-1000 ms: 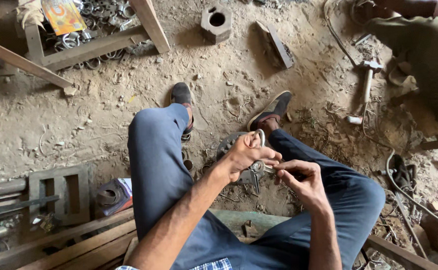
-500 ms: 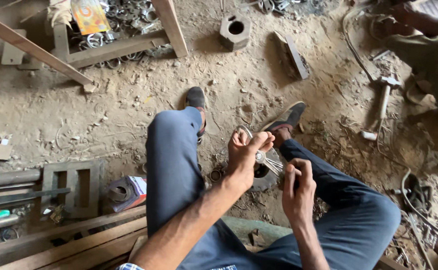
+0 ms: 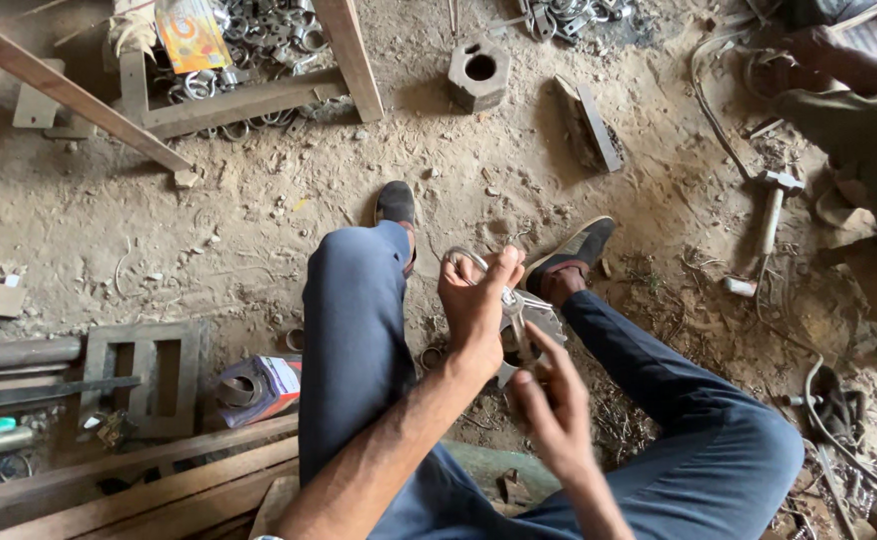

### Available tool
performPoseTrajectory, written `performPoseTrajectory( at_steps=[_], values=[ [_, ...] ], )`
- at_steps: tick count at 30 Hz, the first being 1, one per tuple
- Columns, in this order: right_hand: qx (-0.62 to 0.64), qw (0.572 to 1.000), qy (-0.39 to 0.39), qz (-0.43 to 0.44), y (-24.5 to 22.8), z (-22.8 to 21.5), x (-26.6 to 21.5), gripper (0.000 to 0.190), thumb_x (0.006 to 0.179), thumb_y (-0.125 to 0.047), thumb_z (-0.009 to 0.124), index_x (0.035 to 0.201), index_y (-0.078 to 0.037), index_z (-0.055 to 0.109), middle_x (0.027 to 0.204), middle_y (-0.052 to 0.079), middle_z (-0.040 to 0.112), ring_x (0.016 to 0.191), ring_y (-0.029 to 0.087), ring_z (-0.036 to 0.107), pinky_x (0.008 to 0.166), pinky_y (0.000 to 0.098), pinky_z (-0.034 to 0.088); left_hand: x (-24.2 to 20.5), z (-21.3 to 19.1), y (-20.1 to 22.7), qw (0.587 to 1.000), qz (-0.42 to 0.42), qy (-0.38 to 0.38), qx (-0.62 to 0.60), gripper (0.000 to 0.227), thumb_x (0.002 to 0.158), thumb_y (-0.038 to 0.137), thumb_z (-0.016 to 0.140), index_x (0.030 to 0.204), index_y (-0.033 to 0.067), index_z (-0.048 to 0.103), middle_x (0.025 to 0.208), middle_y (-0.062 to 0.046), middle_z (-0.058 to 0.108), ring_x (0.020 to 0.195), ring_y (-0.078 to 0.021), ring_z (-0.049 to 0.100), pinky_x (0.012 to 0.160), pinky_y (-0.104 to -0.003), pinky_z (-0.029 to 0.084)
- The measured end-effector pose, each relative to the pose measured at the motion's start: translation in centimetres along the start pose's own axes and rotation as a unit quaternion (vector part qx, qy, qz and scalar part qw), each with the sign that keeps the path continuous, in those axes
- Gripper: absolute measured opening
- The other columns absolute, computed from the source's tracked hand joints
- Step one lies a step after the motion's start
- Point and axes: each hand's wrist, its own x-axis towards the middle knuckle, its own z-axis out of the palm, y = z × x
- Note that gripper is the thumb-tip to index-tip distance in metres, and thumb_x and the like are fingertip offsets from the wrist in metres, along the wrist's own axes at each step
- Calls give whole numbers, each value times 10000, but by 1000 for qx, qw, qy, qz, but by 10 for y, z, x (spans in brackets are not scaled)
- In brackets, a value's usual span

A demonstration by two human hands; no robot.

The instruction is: The person sits on the ground and assembles metal rings onto a gear-like component using a hammer and a metal rod. They repeatedly pick up rings, position them on the gear, and strike them into place.

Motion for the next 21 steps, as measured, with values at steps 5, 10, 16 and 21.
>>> performPoseTrajectory(
  at_steps=[5,10,16,21],
  values=[
    [-24,977,151,-149,3,-49,7,461,1080,-113,510,1538,-94,461,844,15,658,533,47,478,478,225,387,16,-11,18,983,-41,-52,173,401,796,371,836,818,129,517,717,-44,569,494,-137,617,397,-324,529],
    [-250,934,149,-205,-8,-68,14,309,1087,-46,524,1376,-64,631,988,63,624,921,147,562,802,298,459,11,-26,15,946,-146,-138,254,467,799,532,793,757,141,541,630,-16,574,478,-118,599,397,-298,509],
    [-345,918,49,-190,-29,-49,15,324,878,-18,710,1183,-114,761,923,52,681,860,212,565,768,325,470,10,-36,8,908,-145,-214,330,504,802,637,738,772,162,571,663,15,606,593,-92,587,606,-241,527],
    [-373,901,37,-220,-33,-48,20,365,821,0,739,1152,-150,778,916,46,669,877,224,561,793,343,468,18,-37,7,875,-149,-280,367,540,839,685,660,766,162,549,639,34,542,548,-81,512,505,-266,440]
  ],
)
